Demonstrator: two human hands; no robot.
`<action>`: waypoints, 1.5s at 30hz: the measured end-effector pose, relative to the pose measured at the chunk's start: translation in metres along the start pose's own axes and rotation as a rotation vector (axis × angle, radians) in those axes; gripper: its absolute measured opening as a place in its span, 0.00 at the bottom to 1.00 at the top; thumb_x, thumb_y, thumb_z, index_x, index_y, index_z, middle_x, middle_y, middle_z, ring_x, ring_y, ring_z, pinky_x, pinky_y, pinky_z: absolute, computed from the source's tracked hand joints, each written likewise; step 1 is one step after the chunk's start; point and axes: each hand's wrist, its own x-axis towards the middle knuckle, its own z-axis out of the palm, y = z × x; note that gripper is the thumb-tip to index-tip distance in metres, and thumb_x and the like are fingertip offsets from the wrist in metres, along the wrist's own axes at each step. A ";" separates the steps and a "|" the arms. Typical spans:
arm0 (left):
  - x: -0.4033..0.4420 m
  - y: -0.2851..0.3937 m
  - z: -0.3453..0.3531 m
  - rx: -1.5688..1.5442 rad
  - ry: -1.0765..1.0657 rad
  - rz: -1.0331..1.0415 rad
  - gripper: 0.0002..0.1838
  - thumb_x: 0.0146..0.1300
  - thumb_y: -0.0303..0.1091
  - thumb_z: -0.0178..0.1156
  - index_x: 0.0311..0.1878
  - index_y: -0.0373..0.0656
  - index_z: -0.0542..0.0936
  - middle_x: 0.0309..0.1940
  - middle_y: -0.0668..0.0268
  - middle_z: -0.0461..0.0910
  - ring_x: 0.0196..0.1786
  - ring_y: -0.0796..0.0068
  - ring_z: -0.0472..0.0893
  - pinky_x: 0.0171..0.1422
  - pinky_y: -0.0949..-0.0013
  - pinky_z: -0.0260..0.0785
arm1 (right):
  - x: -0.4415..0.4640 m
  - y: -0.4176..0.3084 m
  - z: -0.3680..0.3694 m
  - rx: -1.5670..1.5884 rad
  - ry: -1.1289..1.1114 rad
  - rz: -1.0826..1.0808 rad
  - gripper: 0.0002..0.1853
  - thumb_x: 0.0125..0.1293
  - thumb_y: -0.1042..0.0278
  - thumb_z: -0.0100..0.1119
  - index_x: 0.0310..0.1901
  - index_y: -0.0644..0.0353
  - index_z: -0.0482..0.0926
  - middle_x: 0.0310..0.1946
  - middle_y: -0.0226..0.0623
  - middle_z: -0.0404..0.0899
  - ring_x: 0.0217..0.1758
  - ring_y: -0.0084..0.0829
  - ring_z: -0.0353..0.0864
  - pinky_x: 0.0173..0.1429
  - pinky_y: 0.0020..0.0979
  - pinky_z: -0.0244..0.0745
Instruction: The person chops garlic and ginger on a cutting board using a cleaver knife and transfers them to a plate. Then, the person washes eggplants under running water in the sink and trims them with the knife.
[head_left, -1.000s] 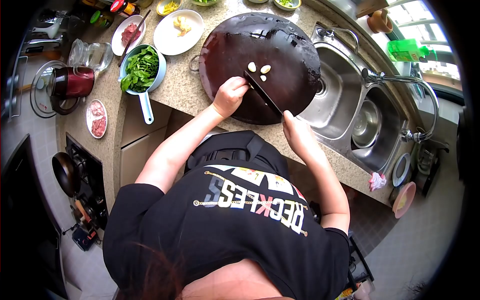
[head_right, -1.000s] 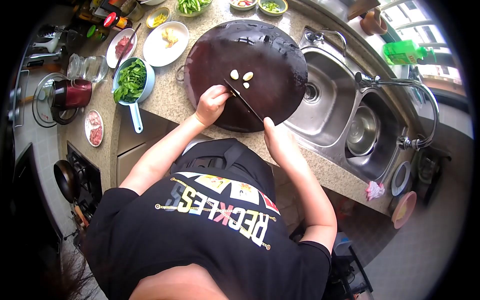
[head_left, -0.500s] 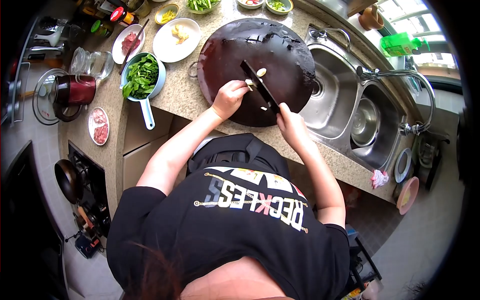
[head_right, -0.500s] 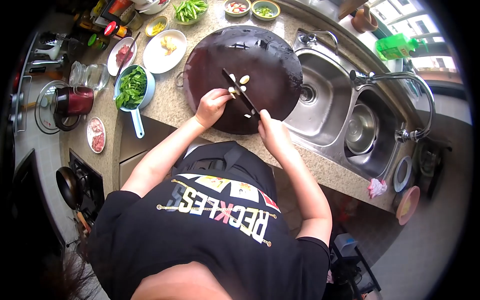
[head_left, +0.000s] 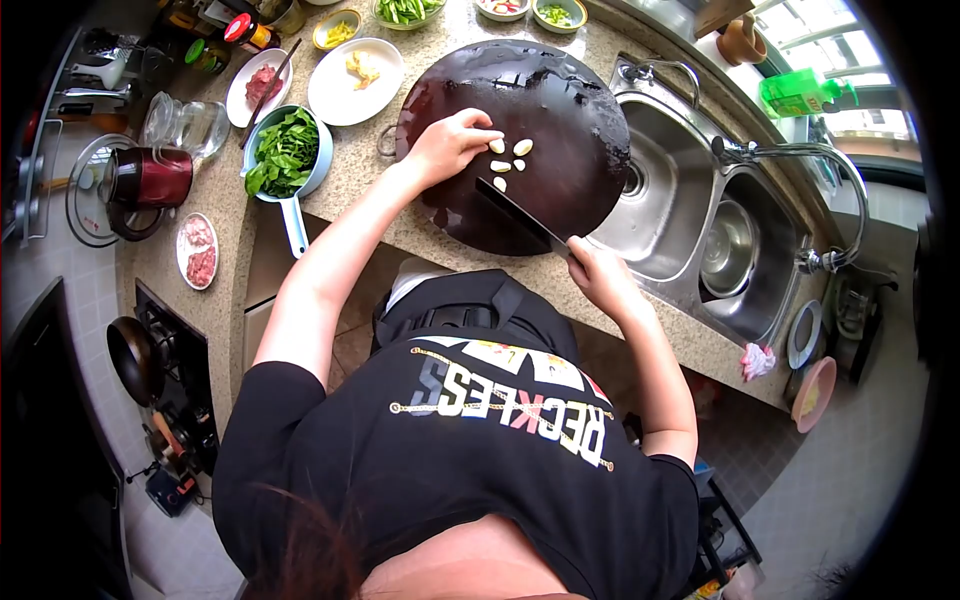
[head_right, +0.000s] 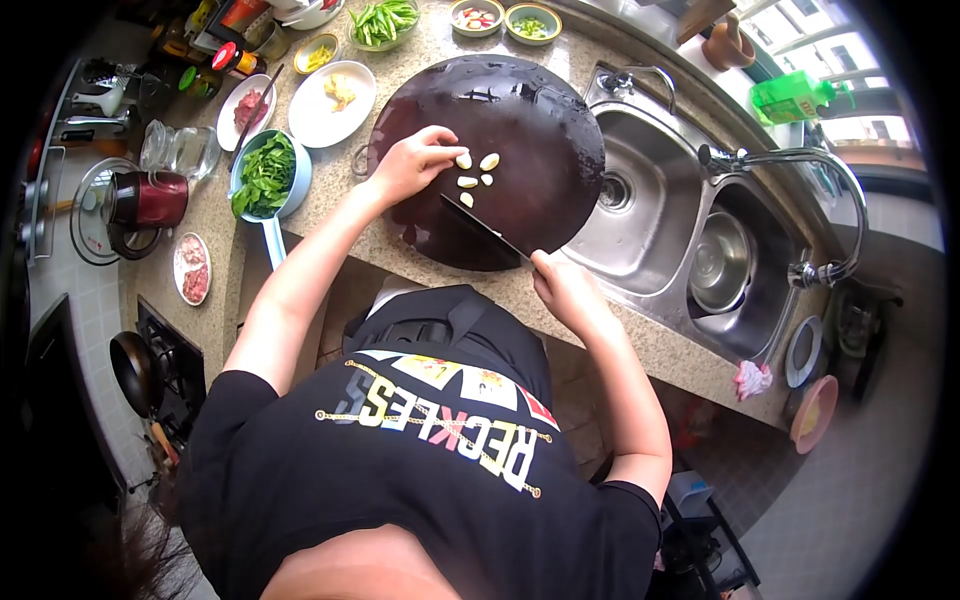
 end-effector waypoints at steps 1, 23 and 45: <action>0.005 -0.002 0.001 0.000 0.003 -0.001 0.13 0.56 0.26 0.65 0.45 0.46 0.83 0.41 0.65 0.79 0.40 0.65 0.82 0.45 0.68 0.74 | 0.001 0.000 -0.001 -0.001 0.027 0.004 0.07 0.63 0.71 0.52 0.36 0.63 0.65 0.29 0.54 0.73 0.37 0.56 0.75 0.40 0.48 0.68; -0.036 0.043 0.034 0.126 0.348 0.004 0.09 0.49 0.27 0.67 0.35 0.41 0.80 0.36 0.64 0.78 0.40 0.61 0.79 0.45 0.63 0.72 | 0.028 0.000 0.009 -0.011 0.169 0.126 0.08 0.65 0.68 0.53 0.38 0.60 0.65 0.23 0.56 0.75 0.32 0.59 0.77 0.36 0.53 0.69; -0.047 0.031 0.045 0.160 0.330 0.085 0.09 0.44 0.18 0.62 0.32 0.38 0.80 0.33 0.60 0.79 0.37 0.58 0.79 0.41 0.62 0.74 | 0.048 -0.007 0.007 -0.192 0.098 -0.028 0.07 0.62 0.74 0.50 0.39 0.62 0.63 0.22 0.50 0.75 0.29 0.54 0.78 0.32 0.50 0.71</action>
